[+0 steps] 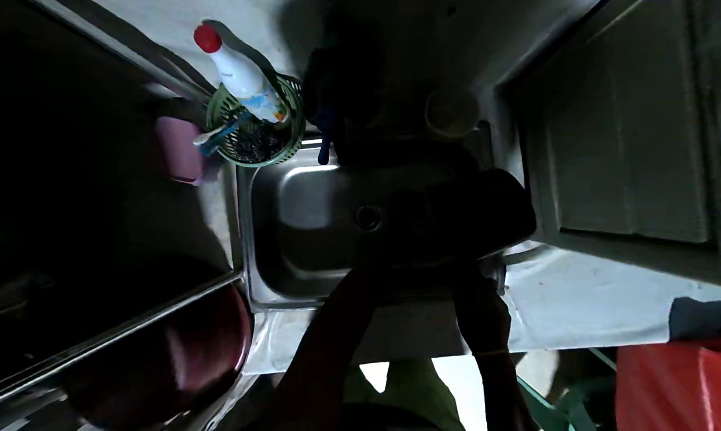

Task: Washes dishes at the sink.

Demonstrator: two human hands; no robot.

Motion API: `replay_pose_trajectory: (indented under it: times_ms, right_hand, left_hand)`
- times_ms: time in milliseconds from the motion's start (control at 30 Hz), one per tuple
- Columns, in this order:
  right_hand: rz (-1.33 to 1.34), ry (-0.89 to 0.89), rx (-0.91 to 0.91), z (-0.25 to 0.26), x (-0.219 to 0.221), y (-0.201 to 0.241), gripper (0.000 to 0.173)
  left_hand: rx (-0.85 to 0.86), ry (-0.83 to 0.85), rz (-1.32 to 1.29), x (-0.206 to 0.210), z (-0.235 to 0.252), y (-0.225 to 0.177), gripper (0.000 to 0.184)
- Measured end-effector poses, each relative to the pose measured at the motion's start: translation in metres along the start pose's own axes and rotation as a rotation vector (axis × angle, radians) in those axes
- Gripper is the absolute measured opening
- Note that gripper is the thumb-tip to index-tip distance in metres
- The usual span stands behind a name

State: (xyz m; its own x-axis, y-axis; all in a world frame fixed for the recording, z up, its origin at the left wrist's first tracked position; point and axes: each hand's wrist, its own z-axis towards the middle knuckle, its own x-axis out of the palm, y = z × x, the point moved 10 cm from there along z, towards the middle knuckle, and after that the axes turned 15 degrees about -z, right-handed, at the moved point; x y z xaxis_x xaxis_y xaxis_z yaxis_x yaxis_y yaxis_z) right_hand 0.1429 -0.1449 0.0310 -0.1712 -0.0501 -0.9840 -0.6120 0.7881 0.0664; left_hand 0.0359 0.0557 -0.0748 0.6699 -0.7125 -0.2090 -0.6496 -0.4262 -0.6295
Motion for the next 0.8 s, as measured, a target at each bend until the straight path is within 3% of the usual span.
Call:
replay_pose_trajectory:
  times_ms: [33, 67, 167, 200, 267, 333, 367, 433, 567, 700, 800]
  right_hand:
    - [-0.023, -0.008, -0.01, 0.002, -0.004, 0.005, 0.04]
    - [-0.047, 0.002, -0.027, 0.004, -0.006, 0.011, 0.041]
    - [0.042, 0.014, -0.057, 0.009, -0.004, 0.026, 0.036]
    - [0.085, 0.126, -0.048, 0.011, 0.007, 0.028, 0.037]
    - [0.104, 0.422, -0.058, 0.012, 0.035, 0.033, 0.045]
    - [0.127, 0.502, -0.117, 0.01, 0.044, 0.044, 0.051]
    - [0.158, 0.505, -0.129, 0.009, 0.042, 0.049, 0.052]
    - [0.173, 0.544, -0.153, 0.005, 0.035, 0.06, 0.05]
    - [0.427, 0.584, -0.103, 0.022, 0.016, 0.091, 0.055]
    - [0.616, 0.528, -0.109, 0.052, 0.007, 0.121, 0.047]
    - [0.781, 0.596, -0.072, 0.058, -0.006, 0.14, 0.041]
  left_hand:
    - [0.221, 0.011, -0.04, -0.002, 0.015, 0.013, 0.036]
    - [0.249, 0.055, -0.07, -0.001, 0.028, 0.014, 0.041]
    - [0.227, 0.044, 0.116, -0.008, 0.041, -0.046, 0.045]
    - [0.28, 0.063, 0.214, -0.015, 0.037, -0.051, 0.048]
    - [0.383, 0.148, 0.4, -0.029, 0.035, -0.022, 0.052]
    - [0.261, 0.181, 0.529, -0.058, 0.019, -0.008, 0.059]
    - [0.215, 0.121, 0.533, -0.08, 0.009, -0.014, 0.063]
    - [0.274, -0.081, 0.472, -0.125, -0.011, -0.04, 0.065]
    - [0.677, -0.292, 0.481, -0.164, -0.066, -0.136, 0.071]
    - [1.053, -0.241, 0.703, -0.144, -0.09, -0.211, 0.063]
    - [1.212, -0.091, 0.905, -0.127, -0.091, -0.231, 0.045]
